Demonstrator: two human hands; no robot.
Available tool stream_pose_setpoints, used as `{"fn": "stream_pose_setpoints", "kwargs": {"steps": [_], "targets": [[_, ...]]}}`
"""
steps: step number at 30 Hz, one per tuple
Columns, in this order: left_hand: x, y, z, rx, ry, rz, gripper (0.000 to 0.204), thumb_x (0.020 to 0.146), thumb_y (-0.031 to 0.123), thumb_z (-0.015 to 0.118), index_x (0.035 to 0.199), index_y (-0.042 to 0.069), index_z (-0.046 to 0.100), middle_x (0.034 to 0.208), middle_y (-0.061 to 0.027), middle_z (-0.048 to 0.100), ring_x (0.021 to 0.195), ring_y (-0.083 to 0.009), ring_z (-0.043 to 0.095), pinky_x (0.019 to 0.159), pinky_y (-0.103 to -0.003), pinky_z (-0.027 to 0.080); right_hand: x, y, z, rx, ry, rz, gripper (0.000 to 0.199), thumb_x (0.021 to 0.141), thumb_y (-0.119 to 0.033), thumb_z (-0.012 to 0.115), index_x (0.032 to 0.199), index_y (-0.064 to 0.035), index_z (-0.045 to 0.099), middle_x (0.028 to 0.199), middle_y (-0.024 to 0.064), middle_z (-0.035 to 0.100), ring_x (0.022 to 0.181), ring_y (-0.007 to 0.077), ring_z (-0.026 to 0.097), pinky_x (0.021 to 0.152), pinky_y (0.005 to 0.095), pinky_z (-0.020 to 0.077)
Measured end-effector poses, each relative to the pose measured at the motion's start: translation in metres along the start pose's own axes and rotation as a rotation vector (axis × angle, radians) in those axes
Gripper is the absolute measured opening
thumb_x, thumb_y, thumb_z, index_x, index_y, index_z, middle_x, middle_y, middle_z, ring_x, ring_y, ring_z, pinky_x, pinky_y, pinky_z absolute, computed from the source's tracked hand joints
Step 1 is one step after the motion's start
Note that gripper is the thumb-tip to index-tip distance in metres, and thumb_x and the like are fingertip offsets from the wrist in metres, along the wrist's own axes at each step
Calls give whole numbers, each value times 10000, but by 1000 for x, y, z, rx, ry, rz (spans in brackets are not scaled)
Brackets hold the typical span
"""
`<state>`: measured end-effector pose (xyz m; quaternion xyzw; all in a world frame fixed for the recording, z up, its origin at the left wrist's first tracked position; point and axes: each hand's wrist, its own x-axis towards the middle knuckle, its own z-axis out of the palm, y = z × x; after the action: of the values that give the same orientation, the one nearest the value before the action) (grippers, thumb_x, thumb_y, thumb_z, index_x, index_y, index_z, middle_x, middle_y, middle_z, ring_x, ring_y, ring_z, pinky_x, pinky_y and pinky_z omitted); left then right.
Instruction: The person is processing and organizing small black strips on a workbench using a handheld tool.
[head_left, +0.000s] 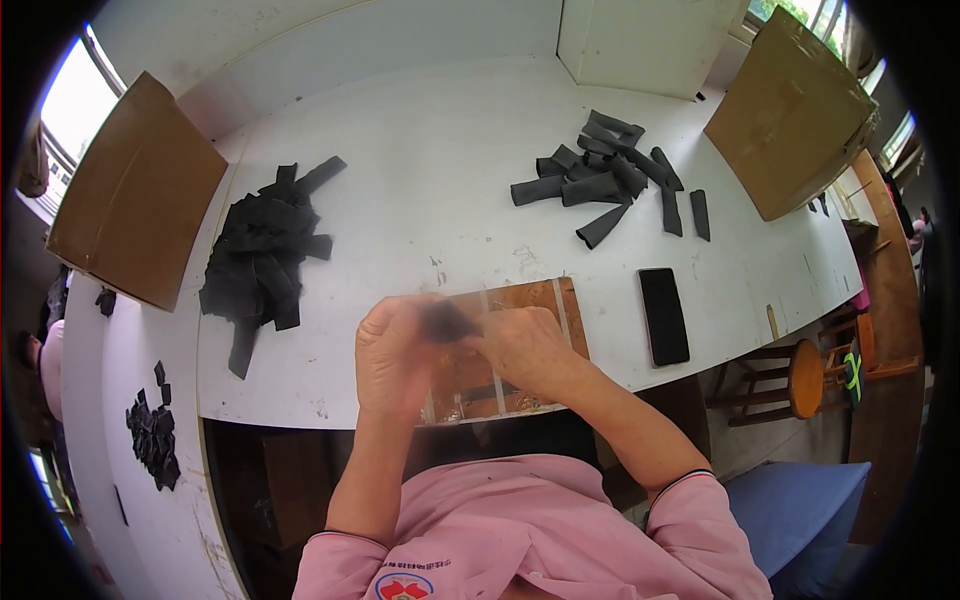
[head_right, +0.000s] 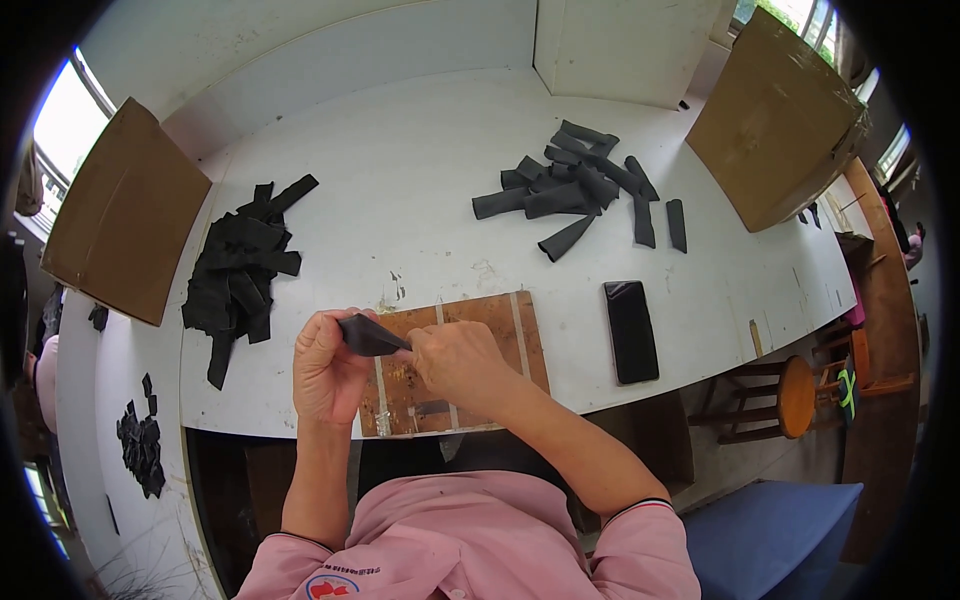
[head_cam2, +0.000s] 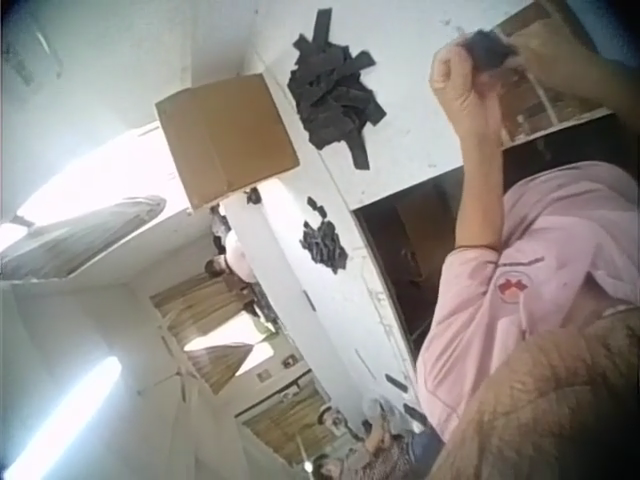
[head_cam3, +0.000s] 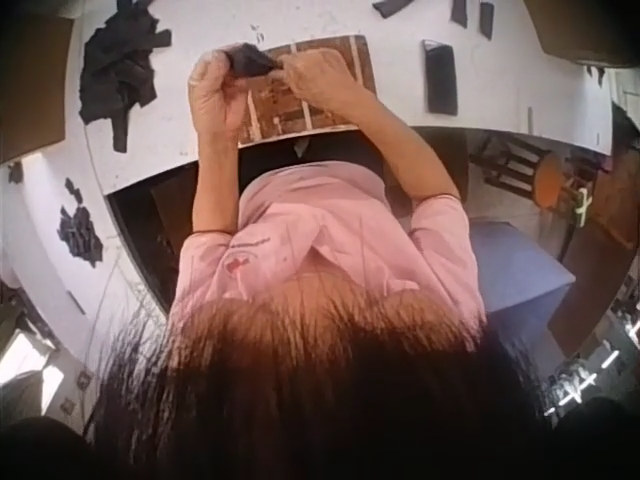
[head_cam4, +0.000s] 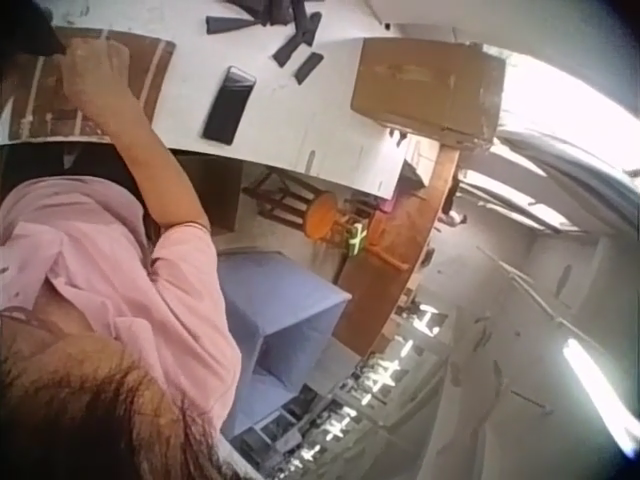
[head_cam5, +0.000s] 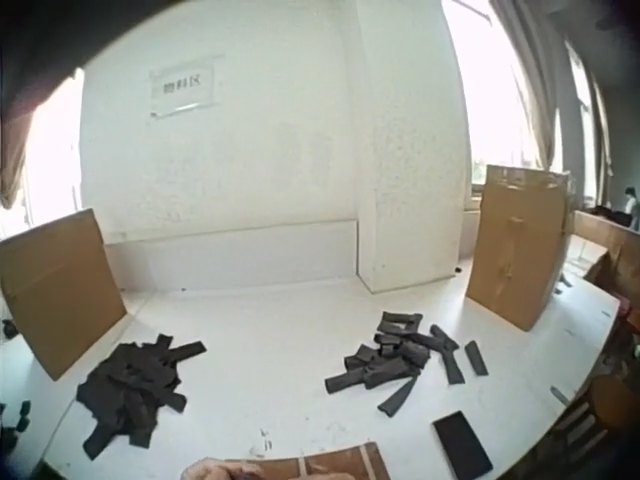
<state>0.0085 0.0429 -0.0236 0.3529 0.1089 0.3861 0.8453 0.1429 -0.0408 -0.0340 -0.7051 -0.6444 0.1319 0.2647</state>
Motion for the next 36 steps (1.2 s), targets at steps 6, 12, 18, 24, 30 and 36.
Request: {"fn": "stream_pose_setpoints", "kwargs": {"steps": [6, 12, 18, 24, 30, 36], "targets": [[3, 18, 21, 591, 92, 225, 140, 795, -8, 499, 902, -15, 589, 783, -79, 602, 692, -124, 560, 626, -257, 469, -2, -9, -8, -22, 99, -58, 249, 768, -252, 566, 655, -32, 540, 561, 110, 542, 554, 298, 551, 492, 386, 417], [0, 5, 11, 837, 44, 329, 67, 772, 24, 565, 831, -6, 580, 705, -63, 575, 637, -117, 543, 595, -247, 449, 1, -16, -5, -35, -32, 13, 173, 771, -172, 539, 670, -33, 562, 612, 136, 560, 582, 302, 560, 522, 401, 429], [-7, 8, -49, 1167, 299, 307, 85, 807, 67, 539, 808, -16, 558, 643, -2, 542, 624, -50, 474, 548, -192, 394, 53, 25, -93, 1417, 153, 9, 380, 896, -317, 411, 759, 3, 564, 493, 7, 451, 419, 71, 365, 414, 210, 295], [-10, 51, -155, 1843, 690, 536, 314, 678, 48, 592, 973, -4, 499, 1021, -174, 502, 909, -309, 496, 741, -353, 420, 20, 86, -17, 724, 326, 422, 332, 857, -316, 484, 896, 8, 550, 562, 0, 483, 431, 37, 368, 378, 186, 280], [49, 98, -180, 2293, 930, 363, 716, 609, 220, 724, 1193, 46, 347, 1144, -245, 357, 1004, -370, 404, 796, -451, 378, -3, 97, 70, 238, 252, 316, 240, 845, -206, 496, 903, 23, 535, 653, 99, 563, 572, 184, 550, 534, 281, 431], [91, 88, -241, 2551, 1049, 96, 589, 622, 186, 683, 1127, 59, 406, 977, -175, 449, 877, -303, 489, 591, -374, 486, -6, 75, 73, 32, 351, 276, 191, 833, -125, 509, 900, 49, 552, 824, 153, 575, 743, 250, 541, 672, 319, 430]]}}
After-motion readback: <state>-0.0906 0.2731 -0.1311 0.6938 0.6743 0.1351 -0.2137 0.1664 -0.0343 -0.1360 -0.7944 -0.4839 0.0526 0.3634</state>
